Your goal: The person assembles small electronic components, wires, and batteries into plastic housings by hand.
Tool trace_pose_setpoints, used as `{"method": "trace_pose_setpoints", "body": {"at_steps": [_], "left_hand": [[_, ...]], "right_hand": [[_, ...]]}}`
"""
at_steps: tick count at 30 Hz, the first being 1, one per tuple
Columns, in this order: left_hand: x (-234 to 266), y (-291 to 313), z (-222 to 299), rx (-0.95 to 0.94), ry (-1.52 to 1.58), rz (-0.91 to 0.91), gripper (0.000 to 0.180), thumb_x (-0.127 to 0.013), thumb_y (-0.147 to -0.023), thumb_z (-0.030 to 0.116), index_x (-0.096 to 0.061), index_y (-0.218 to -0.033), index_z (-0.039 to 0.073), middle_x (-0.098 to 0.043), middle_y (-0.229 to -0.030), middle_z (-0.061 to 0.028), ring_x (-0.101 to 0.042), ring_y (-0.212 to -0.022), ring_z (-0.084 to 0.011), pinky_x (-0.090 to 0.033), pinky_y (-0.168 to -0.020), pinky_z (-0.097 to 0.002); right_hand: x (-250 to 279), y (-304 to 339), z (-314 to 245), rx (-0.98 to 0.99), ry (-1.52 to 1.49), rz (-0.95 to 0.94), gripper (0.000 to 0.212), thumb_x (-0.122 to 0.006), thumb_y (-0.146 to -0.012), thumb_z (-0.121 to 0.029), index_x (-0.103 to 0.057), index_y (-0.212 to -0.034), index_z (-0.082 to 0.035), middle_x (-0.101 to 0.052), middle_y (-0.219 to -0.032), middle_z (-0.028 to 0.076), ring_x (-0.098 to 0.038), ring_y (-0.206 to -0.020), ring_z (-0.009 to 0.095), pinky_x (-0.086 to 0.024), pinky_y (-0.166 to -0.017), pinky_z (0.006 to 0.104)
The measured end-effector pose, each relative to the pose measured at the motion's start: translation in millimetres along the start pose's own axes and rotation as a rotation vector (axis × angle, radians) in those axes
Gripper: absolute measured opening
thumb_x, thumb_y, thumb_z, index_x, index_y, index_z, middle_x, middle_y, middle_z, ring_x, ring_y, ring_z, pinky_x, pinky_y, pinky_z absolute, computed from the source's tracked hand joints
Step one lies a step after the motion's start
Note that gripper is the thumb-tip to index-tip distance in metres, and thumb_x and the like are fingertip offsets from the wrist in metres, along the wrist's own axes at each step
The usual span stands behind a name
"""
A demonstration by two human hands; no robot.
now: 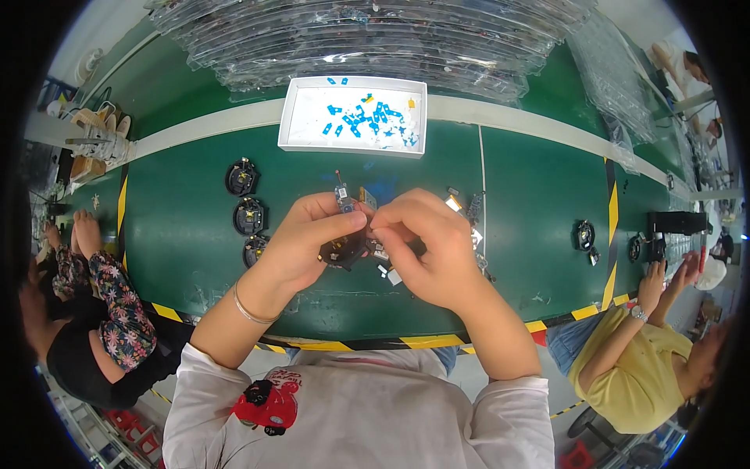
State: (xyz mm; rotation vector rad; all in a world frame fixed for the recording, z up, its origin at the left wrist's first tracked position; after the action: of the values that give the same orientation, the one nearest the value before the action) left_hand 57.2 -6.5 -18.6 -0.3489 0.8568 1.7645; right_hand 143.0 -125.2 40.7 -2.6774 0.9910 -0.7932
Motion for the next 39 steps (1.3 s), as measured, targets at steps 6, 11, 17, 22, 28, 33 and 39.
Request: {"method": "trace_pose_setpoints", "body": {"at_steps": [6, 11, 17, 22, 28, 33, 39], "left_hand": [[-2, -1, 1, -0.034, -0.06, -0.002, 0.012, -0.068, -0.084, 0.01, -0.066, -0.09, 0.0, -0.067, -0.083, -0.0067, -0.063, -0.077, -0.0113, -0.049, -0.072, -0.0232], [2, -3, 3, -0.069, -0.104, 0.044, 0.011, -0.067, -0.084, 0.009, -0.065, -0.092, 0.001, -0.066, -0.084, -0.0052, -0.063, -0.077, -0.0118, -0.05, -0.07, -0.0241], [5, -2, 2, -0.085, -0.128, 0.072, 0.011, -0.065, -0.085, 0.008, -0.064, -0.094, 0.002, -0.065, -0.087, -0.0038, -0.063, -0.078, -0.0125, -0.05, -0.071, -0.0247], [1, -2, 0, -0.105, -0.079, 0.046, 0.013, -0.068, -0.085, 0.012, -0.066, -0.092, 0.002, -0.067, -0.081, -0.0046, -0.061, -0.07, -0.0066, -0.047, -0.061, -0.0195], [-11, 6, 10, 0.07, -0.023, -0.046, 0.02, -0.057, -0.088, 0.004, -0.061, -0.107, 0.0, -0.066, -0.094, -0.0077, -0.065, -0.078, -0.0115, -0.055, -0.064, -0.0234], [-19, 10, 9, -0.007, -0.273, -0.017, 0.025, -0.045, -0.09, -0.003, -0.046, -0.116, -0.001, -0.061, -0.1, -0.0092, -0.065, -0.083, -0.014, -0.057, -0.066, -0.0251], [-21, 12, 8, -0.085, -0.233, -0.039, 0.02, -0.043, -0.091, -0.006, -0.042, -0.11, -0.001, -0.058, -0.097, -0.0089, -0.062, -0.086, -0.0113, -0.056, -0.067, -0.0241]], "right_hand": [[9, -4, 22, -0.188, 0.001, 0.06, 0.011, -0.06, -0.075, 0.008, -0.062, -0.081, 0.0, -0.058, -0.079, 0.007, -0.055, -0.07, 0.017, -0.045, -0.063, 0.0262], [12, -4, 32, 0.041, 0.556, -0.107, 0.019, -0.059, -0.069, 0.009, -0.065, -0.083, 0.0, -0.059, -0.082, 0.011, -0.056, -0.074, 0.029, -0.047, -0.063, 0.0355], [13, -3, -1, 0.148, 0.322, 0.087, 0.017, -0.063, -0.07, 0.006, -0.066, -0.086, -0.001, -0.064, -0.082, 0.01, -0.061, -0.073, 0.025, -0.049, -0.064, 0.0322], [-6, 4, -12, 0.139, 0.236, 0.059, 0.02, -0.07, -0.069, 0.004, -0.066, -0.087, -0.001, -0.066, -0.081, 0.01, -0.064, -0.069, 0.022, -0.051, -0.061, 0.0281], [5, 7, -1, -0.075, 0.213, 0.124, 0.017, -0.068, -0.072, 0.006, -0.065, -0.087, 0.001, -0.066, -0.081, 0.01, -0.066, -0.07, 0.015, -0.052, -0.065, 0.0242], [10, 7, 7, -0.273, -0.056, 0.139, 0.013, -0.07, -0.071, 0.005, -0.064, -0.082, 0.003, -0.064, -0.08, 0.008, -0.063, -0.071, 0.012, -0.05, -0.064, 0.0228], [0, 3, -10, 0.127, 0.215, 0.136, 0.018, -0.071, -0.065, 0.006, -0.065, -0.08, -0.001, -0.061, -0.078, 0.009, -0.058, -0.068, 0.02, -0.046, -0.061, 0.0287]]}}
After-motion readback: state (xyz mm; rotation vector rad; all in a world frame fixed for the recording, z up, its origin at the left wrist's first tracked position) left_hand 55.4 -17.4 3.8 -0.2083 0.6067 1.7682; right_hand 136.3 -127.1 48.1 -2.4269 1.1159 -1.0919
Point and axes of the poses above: each hand's wrist, its own y-axis away from the middle knuckle, its own x-axis out of the back of the hand, z = x × y, the point moved 5 cm from there along -y, towards the middle knuckle
